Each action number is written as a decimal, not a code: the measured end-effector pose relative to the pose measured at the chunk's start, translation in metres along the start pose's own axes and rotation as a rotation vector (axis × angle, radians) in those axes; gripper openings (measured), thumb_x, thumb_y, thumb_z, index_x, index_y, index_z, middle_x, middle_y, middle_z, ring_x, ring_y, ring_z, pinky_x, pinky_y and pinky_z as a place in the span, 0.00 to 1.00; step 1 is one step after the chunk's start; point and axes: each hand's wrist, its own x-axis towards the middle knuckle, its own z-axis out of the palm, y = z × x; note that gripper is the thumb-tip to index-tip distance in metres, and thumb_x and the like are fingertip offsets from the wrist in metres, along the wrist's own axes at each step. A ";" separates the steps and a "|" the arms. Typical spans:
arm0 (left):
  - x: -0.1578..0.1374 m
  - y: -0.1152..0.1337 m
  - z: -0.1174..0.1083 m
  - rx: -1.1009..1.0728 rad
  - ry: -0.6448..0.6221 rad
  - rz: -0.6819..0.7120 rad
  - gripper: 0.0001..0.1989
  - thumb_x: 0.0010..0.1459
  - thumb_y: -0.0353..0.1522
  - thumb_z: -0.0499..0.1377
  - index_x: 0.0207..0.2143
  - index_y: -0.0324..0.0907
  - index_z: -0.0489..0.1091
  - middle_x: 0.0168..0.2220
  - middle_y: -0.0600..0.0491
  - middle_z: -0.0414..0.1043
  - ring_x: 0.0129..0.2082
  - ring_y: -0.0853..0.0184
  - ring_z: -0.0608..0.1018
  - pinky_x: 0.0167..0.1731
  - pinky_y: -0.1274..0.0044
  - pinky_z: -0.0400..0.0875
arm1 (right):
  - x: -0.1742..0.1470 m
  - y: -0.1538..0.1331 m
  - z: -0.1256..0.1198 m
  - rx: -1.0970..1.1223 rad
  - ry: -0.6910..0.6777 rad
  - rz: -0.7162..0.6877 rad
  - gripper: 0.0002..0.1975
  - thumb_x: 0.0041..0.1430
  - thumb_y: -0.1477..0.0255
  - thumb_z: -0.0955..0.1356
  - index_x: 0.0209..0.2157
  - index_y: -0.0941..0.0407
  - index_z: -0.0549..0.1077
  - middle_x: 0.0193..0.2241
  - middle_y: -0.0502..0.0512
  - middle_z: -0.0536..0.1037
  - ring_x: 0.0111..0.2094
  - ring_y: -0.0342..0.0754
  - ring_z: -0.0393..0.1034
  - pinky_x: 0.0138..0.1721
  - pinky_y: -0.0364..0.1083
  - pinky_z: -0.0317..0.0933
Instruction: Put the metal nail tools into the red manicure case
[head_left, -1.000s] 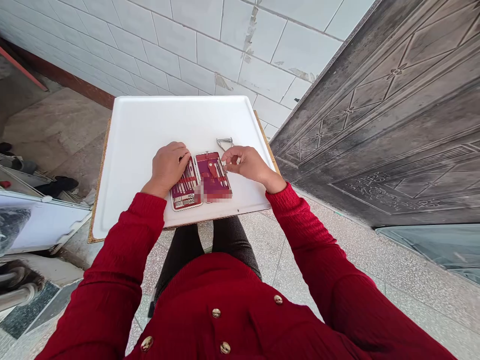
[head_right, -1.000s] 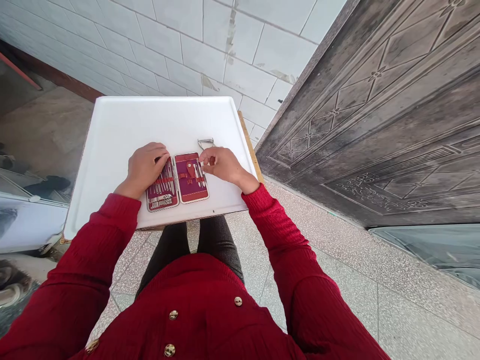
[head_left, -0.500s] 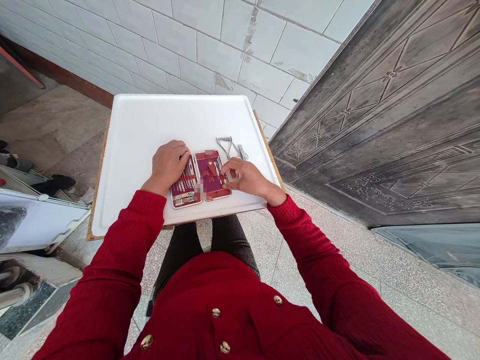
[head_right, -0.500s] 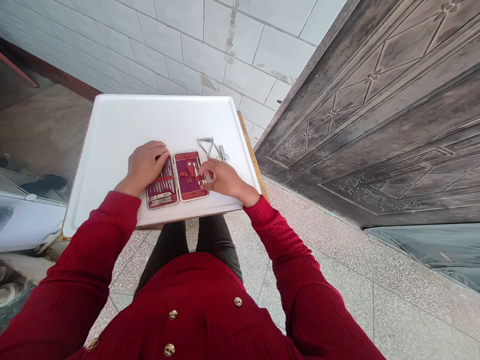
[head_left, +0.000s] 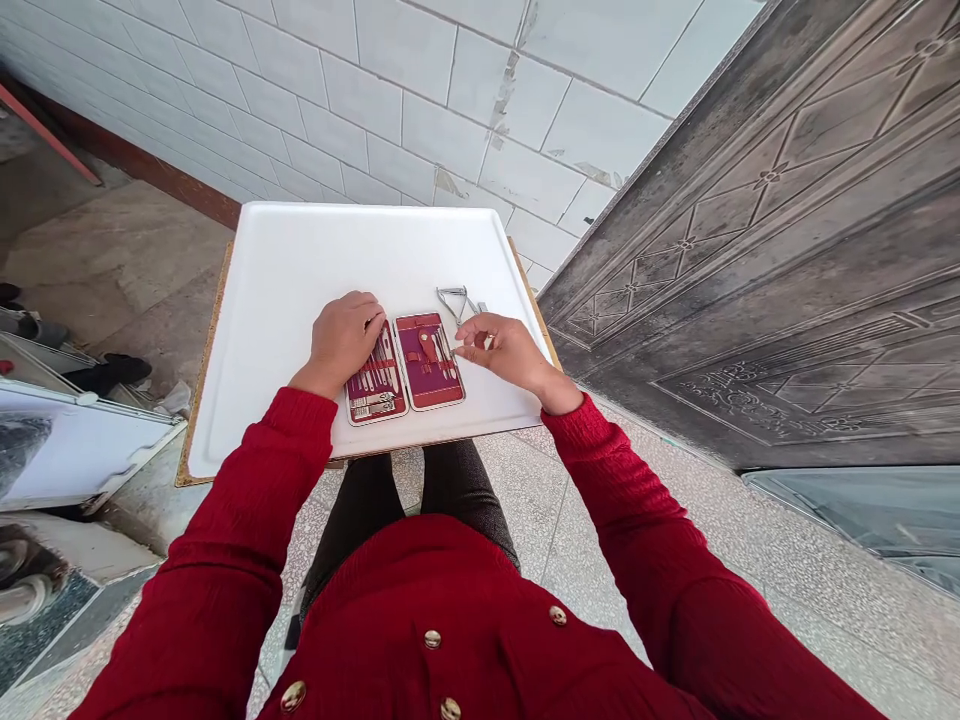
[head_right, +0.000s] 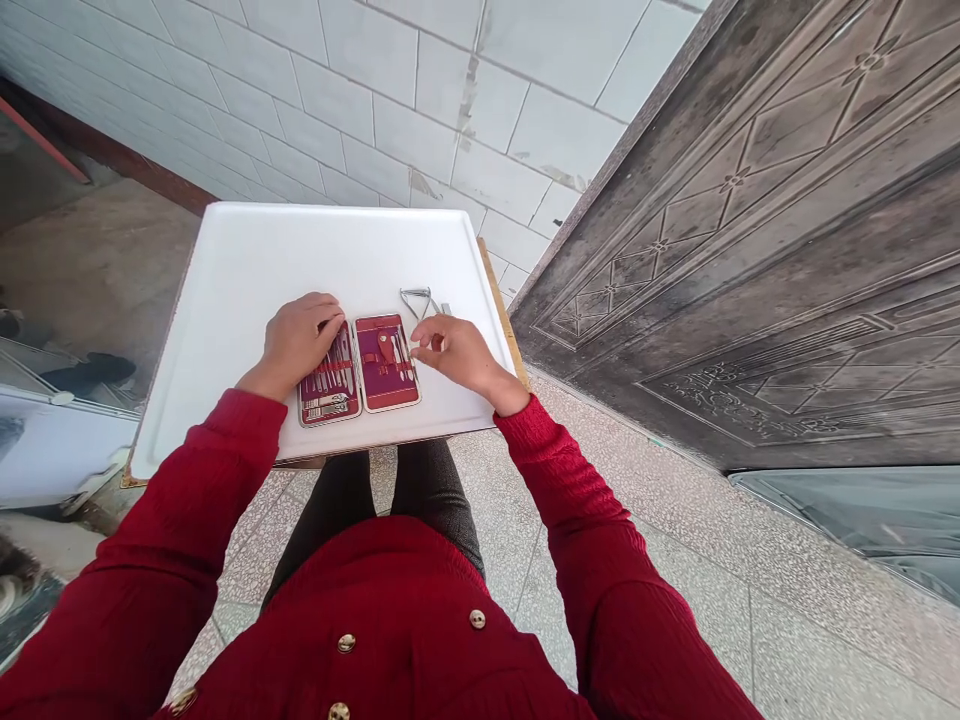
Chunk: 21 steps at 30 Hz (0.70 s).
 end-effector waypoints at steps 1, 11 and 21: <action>0.000 0.000 0.000 -0.003 -0.001 0.002 0.14 0.70 0.32 0.52 0.36 0.43 0.77 0.47 0.49 0.82 0.49 0.56 0.80 0.48 0.64 0.73 | 0.005 0.001 -0.004 -0.016 0.039 0.019 0.05 0.59 0.69 0.73 0.35 0.55 0.78 0.33 0.51 0.79 0.32 0.45 0.67 0.37 0.46 0.61; 0.000 0.000 -0.001 -0.015 -0.004 0.006 0.14 0.69 0.31 0.52 0.35 0.44 0.77 0.46 0.49 0.82 0.49 0.56 0.80 0.49 0.64 0.73 | 0.054 -0.008 -0.023 -0.473 0.155 0.250 0.07 0.60 0.75 0.68 0.31 0.56 0.80 0.30 0.52 0.82 0.30 0.47 0.72 0.33 0.45 0.60; 0.000 0.000 -0.001 -0.007 -0.012 0.001 0.15 0.69 0.31 0.51 0.35 0.44 0.77 0.46 0.48 0.81 0.48 0.56 0.79 0.48 0.64 0.73 | 0.085 -0.026 -0.004 -0.794 -0.032 0.477 0.05 0.63 0.71 0.70 0.34 0.57 0.79 0.33 0.63 0.82 0.39 0.58 0.78 0.37 0.48 0.65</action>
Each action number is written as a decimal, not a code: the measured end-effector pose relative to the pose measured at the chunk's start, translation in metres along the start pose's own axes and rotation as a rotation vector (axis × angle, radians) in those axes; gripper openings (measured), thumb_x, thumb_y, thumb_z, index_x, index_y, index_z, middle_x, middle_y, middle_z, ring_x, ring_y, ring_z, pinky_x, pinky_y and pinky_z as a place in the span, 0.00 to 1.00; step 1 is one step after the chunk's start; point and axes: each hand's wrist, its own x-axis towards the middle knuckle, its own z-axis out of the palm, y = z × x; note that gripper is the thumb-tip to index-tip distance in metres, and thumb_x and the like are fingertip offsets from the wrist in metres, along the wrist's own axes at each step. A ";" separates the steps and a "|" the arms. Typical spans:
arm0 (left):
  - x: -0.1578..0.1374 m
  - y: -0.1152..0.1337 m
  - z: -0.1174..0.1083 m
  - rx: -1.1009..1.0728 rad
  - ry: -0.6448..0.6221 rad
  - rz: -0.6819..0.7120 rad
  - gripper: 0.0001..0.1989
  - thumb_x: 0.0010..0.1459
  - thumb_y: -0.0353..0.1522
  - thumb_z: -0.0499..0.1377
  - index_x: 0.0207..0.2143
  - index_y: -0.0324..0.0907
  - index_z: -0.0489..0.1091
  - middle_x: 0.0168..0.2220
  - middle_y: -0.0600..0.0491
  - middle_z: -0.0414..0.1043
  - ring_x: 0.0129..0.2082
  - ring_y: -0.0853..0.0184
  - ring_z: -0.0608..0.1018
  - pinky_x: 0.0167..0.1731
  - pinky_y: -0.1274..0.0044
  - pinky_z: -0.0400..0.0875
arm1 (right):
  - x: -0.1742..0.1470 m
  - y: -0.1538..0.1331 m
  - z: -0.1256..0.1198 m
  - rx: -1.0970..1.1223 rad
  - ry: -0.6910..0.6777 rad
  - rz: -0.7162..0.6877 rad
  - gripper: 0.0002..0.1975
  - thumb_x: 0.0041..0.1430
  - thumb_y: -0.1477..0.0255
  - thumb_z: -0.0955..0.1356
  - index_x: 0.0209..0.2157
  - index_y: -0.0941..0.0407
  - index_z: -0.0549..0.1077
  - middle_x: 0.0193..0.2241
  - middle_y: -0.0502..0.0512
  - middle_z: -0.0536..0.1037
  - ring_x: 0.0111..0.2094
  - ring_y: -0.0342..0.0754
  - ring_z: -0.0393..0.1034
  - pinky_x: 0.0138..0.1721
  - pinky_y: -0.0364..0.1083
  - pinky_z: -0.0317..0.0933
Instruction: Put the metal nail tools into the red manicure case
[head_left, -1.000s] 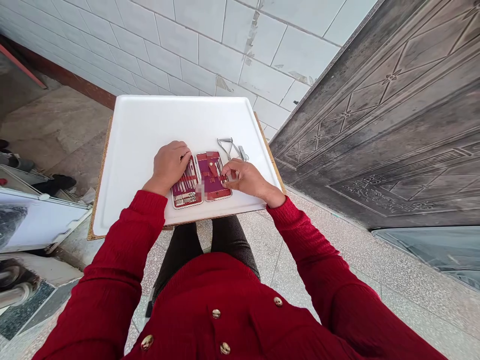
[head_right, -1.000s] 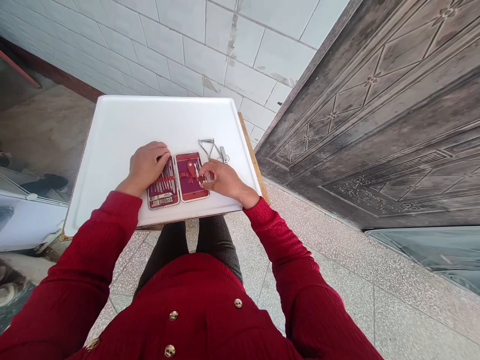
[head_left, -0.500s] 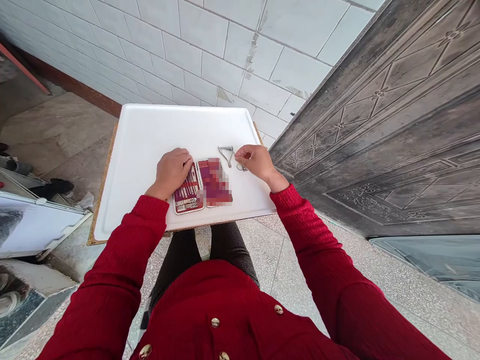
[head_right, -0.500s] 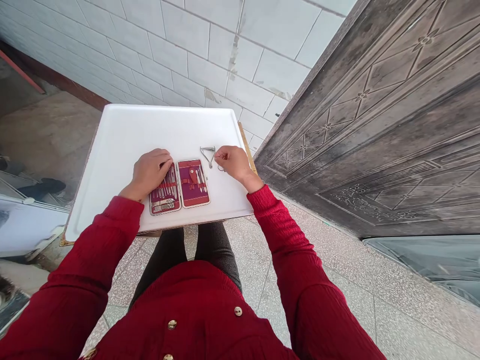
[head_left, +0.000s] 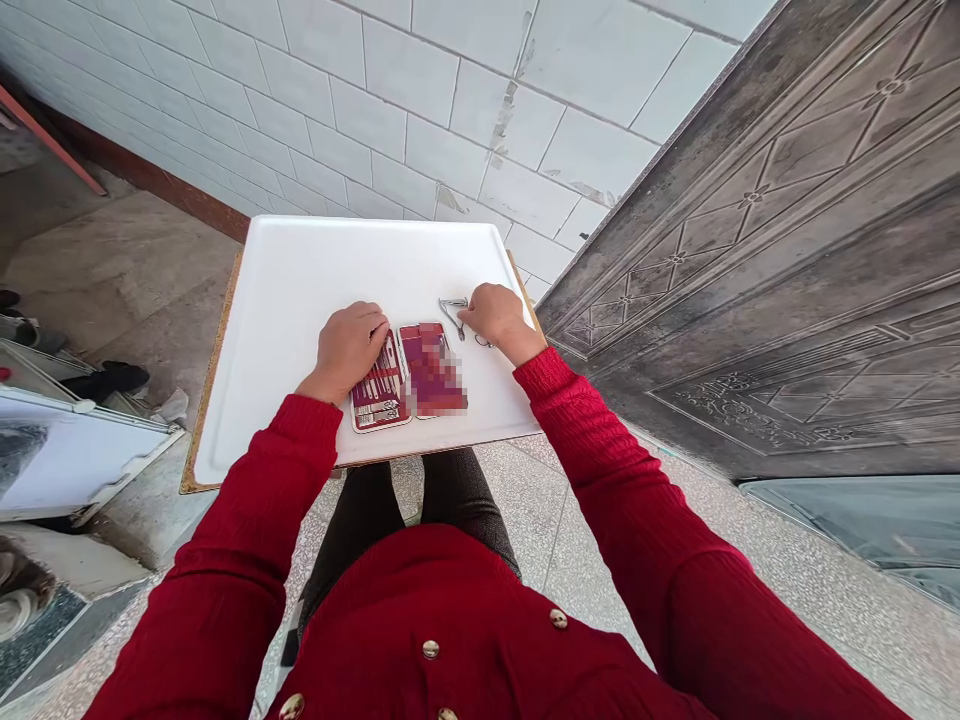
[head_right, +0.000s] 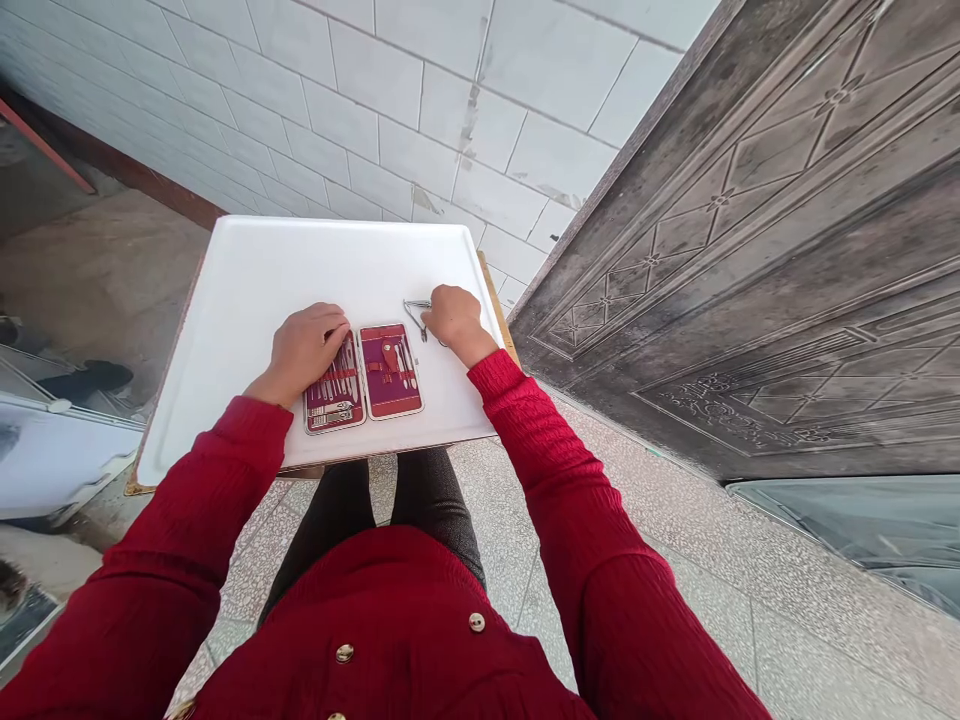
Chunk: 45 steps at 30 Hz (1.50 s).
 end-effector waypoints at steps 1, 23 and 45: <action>0.000 0.000 0.000 -0.002 -0.003 0.002 0.15 0.69 0.31 0.51 0.35 0.44 0.77 0.46 0.48 0.81 0.48 0.56 0.79 0.48 0.64 0.73 | 0.004 -0.001 0.003 0.005 0.007 0.005 0.03 0.61 0.73 0.71 0.34 0.57 0.78 0.33 0.64 0.82 0.40 0.59 0.78 0.37 0.48 0.65; -0.002 0.029 -0.009 -0.004 -0.100 0.287 0.16 0.73 0.32 0.50 0.45 0.43 0.78 0.56 0.44 0.76 0.57 0.53 0.75 0.58 0.58 0.70 | 0.008 0.007 0.035 1.233 0.033 -0.038 0.10 0.56 0.80 0.68 0.25 0.54 0.67 0.17 0.46 0.73 0.17 0.40 0.66 0.20 0.39 0.59; -0.016 0.068 -0.014 0.121 -0.066 0.236 0.15 0.72 0.31 0.51 0.37 0.46 0.77 0.46 0.48 0.81 0.49 0.55 0.78 0.60 0.55 0.68 | -0.010 -0.018 0.041 0.976 0.184 -0.223 0.22 0.55 0.78 0.67 0.53 0.53 0.74 0.24 0.42 0.77 0.29 0.46 0.74 0.37 0.44 0.66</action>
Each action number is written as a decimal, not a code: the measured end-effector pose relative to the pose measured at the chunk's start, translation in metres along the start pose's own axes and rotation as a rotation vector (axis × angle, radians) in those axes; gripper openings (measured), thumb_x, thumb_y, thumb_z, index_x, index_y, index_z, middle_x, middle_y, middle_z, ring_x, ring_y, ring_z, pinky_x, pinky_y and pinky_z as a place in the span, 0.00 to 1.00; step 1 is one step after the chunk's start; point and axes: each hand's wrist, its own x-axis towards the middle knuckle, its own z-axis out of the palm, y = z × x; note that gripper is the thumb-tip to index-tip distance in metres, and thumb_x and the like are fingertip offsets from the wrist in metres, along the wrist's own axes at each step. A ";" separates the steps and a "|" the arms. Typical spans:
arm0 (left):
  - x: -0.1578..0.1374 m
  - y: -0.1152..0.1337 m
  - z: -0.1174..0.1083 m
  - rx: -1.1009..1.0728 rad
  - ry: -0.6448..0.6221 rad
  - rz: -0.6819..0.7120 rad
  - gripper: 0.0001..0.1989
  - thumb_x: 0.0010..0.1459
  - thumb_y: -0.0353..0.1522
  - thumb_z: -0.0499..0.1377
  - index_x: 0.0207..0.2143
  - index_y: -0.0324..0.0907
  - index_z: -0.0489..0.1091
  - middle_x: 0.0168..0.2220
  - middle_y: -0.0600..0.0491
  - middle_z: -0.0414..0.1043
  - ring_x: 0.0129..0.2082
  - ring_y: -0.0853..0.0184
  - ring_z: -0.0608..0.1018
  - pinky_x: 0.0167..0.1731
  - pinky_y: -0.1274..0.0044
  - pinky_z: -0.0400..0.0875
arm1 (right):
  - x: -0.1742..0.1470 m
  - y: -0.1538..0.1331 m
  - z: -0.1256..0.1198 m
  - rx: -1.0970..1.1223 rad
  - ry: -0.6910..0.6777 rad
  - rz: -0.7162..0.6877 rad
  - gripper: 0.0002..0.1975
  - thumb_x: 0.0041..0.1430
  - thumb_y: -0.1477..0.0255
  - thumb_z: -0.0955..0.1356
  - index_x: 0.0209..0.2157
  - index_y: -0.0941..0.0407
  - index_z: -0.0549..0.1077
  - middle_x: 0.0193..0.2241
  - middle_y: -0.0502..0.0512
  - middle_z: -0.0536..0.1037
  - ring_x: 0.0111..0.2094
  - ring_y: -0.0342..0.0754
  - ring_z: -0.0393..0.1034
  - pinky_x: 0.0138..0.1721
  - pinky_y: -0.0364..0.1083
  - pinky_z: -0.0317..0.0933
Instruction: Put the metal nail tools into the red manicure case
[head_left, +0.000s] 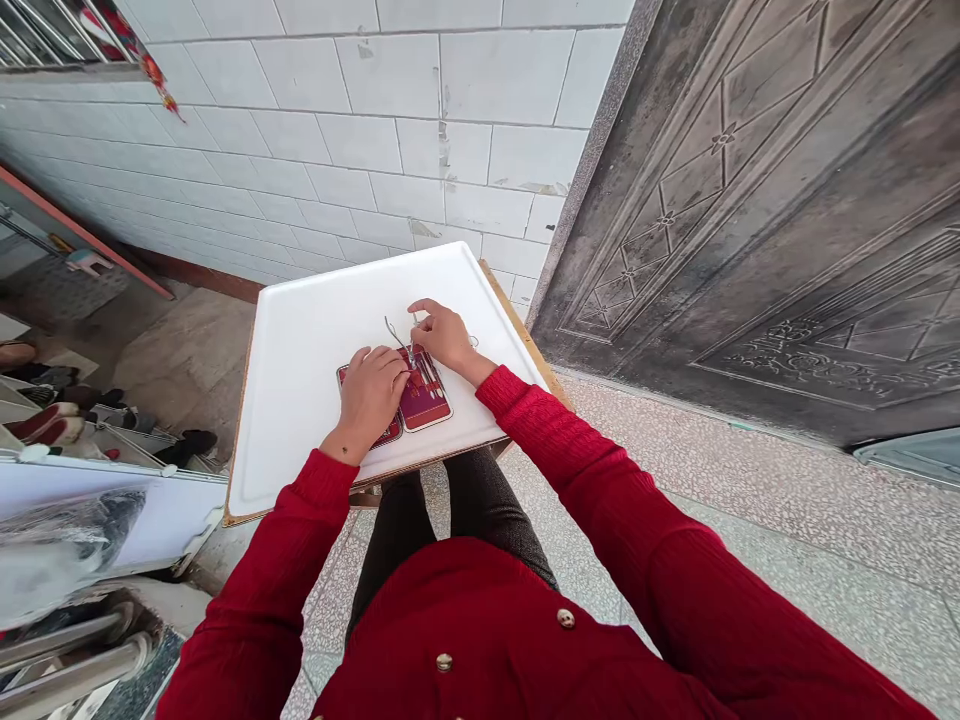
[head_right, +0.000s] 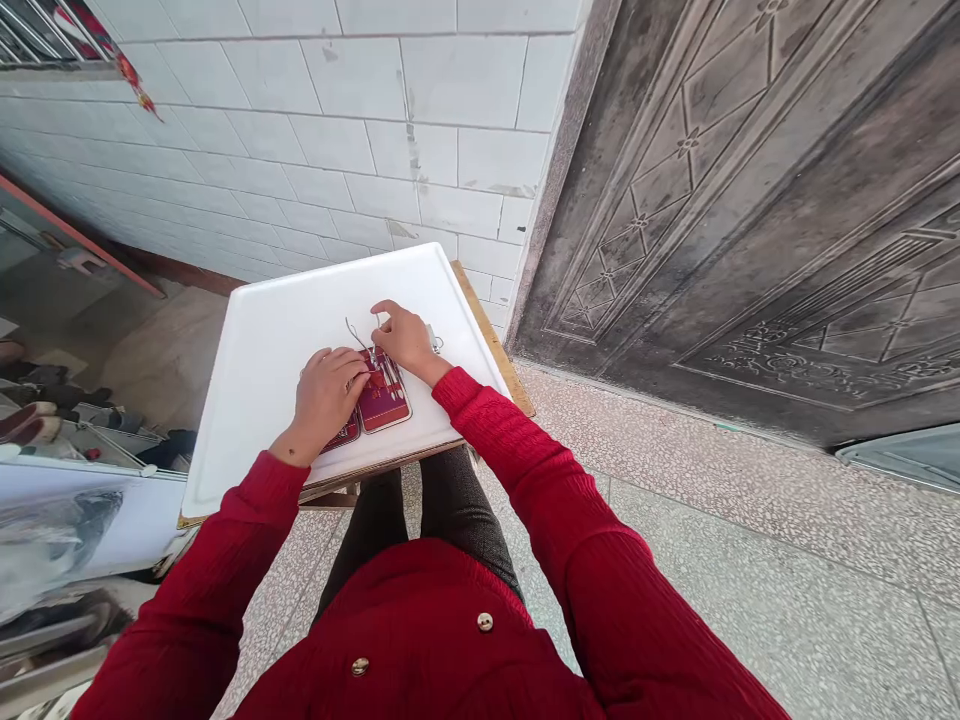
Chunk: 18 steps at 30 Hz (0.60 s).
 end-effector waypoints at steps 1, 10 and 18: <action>-0.003 0.002 0.000 0.014 0.011 0.000 0.15 0.72 0.31 0.51 0.38 0.46 0.77 0.46 0.48 0.81 0.49 0.55 0.78 0.62 0.55 0.66 | -0.002 -0.002 0.001 -0.052 -0.001 -0.014 0.22 0.56 0.77 0.67 0.53 0.53 0.75 0.25 0.43 0.78 0.30 0.46 0.75 0.38 0.44 0.66; -0.003 0.002 0.000 0.086 0.016 0.043 0.18 0.73 0.30 0.47 0.38 0.47 0.77 0.43 0.48 0.81 0.47 0.56 0.78 0.62 0.55 0.66 | -0.010 -0.008 0.002 -0.176 -0.099 -0.047 0.19 0.58 0.77 0.69 0.52 0.54 0.78 0.32 0.48 0.82 0.35 0.48 0.75 0.41 0.46 0.66; 0.005 -0.005 0.010 0.075 0.049 0.004 0.17 0.74 0.31 0.47 0.40 0.46 0.76 0.45 0.46 0.80 0.49 0.55 0.78 0.58 0.58 0.68 | -0.007 0.008 0.005 -0.141 -0.119 -0.071 0.18 0.59 0.78 0.69 0.50 0.54 0.80 0.35 0.49 0.83 0.38 0.49 0.76 0.44 0.48 0.67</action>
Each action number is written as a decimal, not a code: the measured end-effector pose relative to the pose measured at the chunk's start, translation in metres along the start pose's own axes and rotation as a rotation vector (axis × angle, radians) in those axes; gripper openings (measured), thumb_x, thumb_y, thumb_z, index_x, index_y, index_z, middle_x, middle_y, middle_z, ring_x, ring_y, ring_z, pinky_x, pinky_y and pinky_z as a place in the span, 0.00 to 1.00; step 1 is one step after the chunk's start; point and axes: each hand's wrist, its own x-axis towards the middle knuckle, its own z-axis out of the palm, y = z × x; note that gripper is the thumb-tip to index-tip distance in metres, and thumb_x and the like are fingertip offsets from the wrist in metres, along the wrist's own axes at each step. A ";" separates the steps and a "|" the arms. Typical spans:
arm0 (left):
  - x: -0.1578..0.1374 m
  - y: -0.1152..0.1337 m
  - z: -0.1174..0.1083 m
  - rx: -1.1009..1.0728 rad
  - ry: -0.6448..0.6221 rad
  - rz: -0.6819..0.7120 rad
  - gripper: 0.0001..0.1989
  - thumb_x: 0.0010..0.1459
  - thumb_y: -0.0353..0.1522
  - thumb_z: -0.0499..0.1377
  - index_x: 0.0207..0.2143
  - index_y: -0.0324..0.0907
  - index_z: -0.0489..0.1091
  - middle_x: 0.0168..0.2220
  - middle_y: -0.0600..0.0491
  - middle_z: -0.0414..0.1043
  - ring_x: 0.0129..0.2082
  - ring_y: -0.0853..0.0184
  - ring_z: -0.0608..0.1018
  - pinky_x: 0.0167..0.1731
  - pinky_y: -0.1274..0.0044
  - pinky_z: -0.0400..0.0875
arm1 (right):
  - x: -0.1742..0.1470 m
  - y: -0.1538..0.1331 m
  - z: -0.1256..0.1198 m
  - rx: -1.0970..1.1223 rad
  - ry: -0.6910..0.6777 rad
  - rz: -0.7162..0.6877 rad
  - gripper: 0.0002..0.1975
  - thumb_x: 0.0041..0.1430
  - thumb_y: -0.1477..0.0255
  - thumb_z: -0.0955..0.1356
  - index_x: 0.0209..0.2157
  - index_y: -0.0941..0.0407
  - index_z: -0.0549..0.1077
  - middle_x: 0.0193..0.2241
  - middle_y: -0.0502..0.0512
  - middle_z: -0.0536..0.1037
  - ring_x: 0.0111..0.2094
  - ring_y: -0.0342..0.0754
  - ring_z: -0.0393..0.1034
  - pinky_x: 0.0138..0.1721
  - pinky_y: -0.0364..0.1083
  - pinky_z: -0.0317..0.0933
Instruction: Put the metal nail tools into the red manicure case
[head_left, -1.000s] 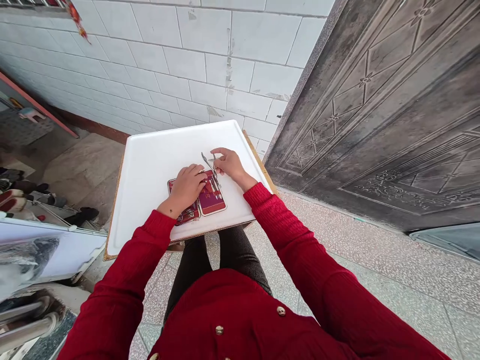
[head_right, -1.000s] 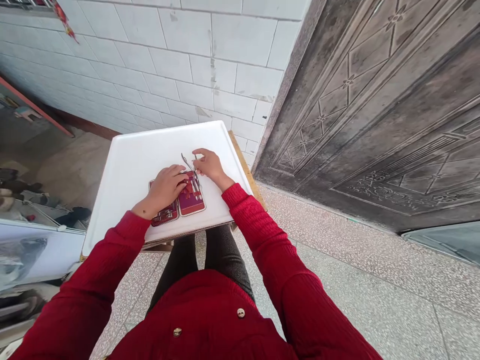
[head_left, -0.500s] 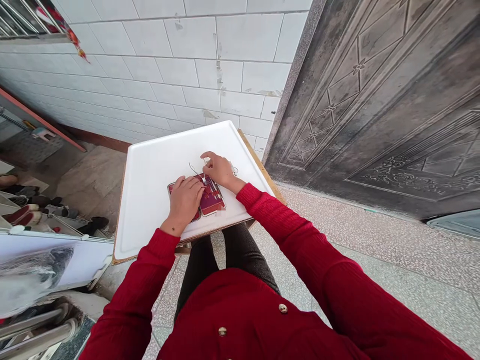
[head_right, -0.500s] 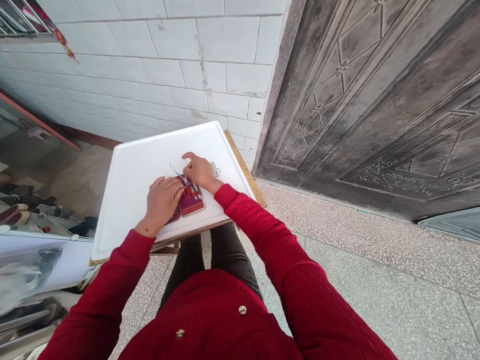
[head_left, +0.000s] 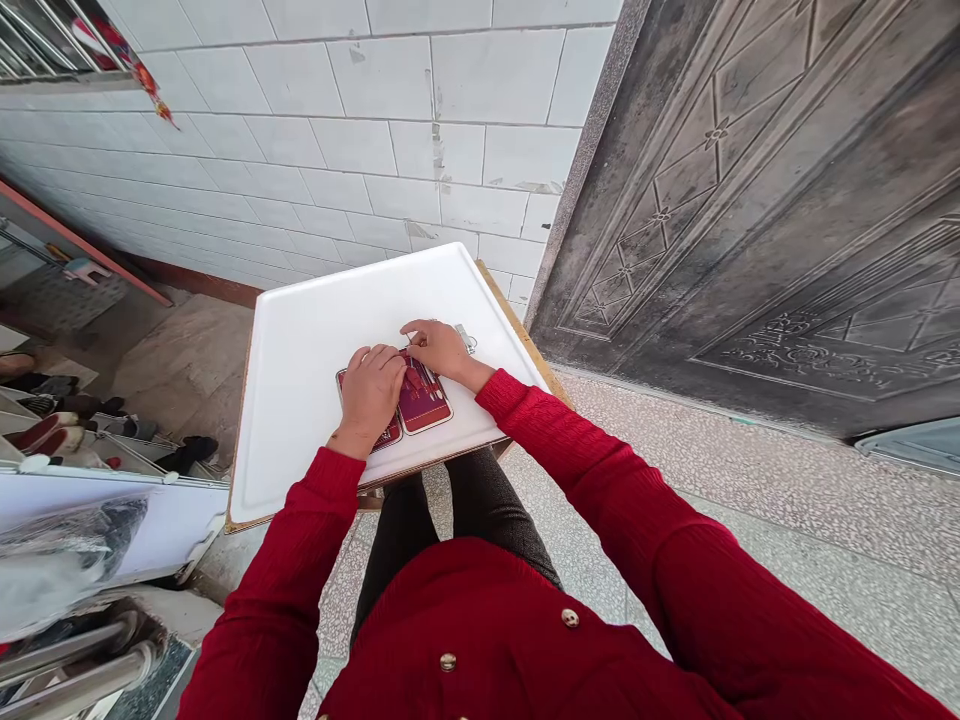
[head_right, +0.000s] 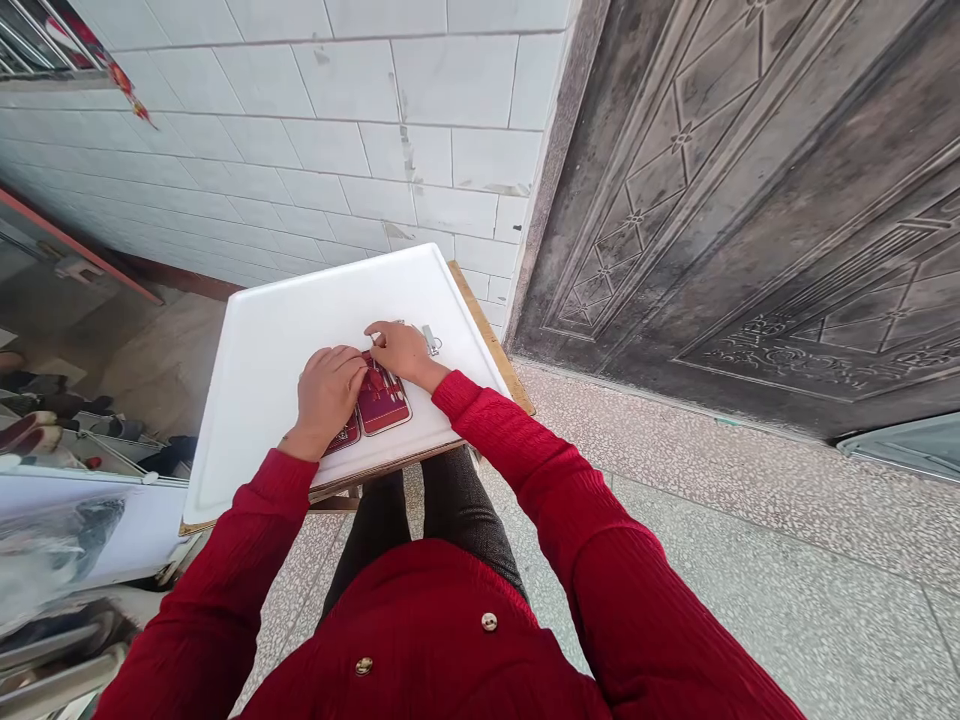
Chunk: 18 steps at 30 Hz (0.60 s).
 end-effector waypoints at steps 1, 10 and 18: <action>0.000 -0.002 0.002 -0.007 0.011 -0.011 0.17 0.74 0.32 0.47 0.41 0.46 0.76 0.46 0.46 0.80 0.49 0.55 0.78 0.57 0.59 0.68 | 0.000 0.002 0.001 0.001 0.006 -0.007 0.17 0.59 0.78 0.69 0.49 0.54 0.81 0.37 0.50 0.83 0.39 0.49 0.75 0.45 0.48 0.67; -0.009 -0.024 0.011 0.004 0.077 -0.101 0.16 0.74 0.33 0.49 0.41 0.46 0.77 0.48 0.46 0.81 0.50 0.55 0.79 0.53 0.60 0.71 | -0.001 0.007 0.003 -0.070 0.024 -0.070 0.07 0.62 0.76 0.70 0.36 0.55 0.82 0.38 0.53 0.83 0.41 0.50 0.74 0.46 0.48 0.66; -0.014 -0.024 0.017 -0.001 0.056 -0.134 0.12 0.73 0.33 0.54 0.43 0.42 0.77 0.48 0.47 0.81 0.48 0.55 0.80 0.51 0.62 0.72 | -0.007 -0.004 -0.006 -0.127 0.007 0.015 0.12 0.66 0.76 0.67 0.33 0.54 0.83 0.36 0.51 0.85 0.37 0.49 0.77 0.40 0.45 0.65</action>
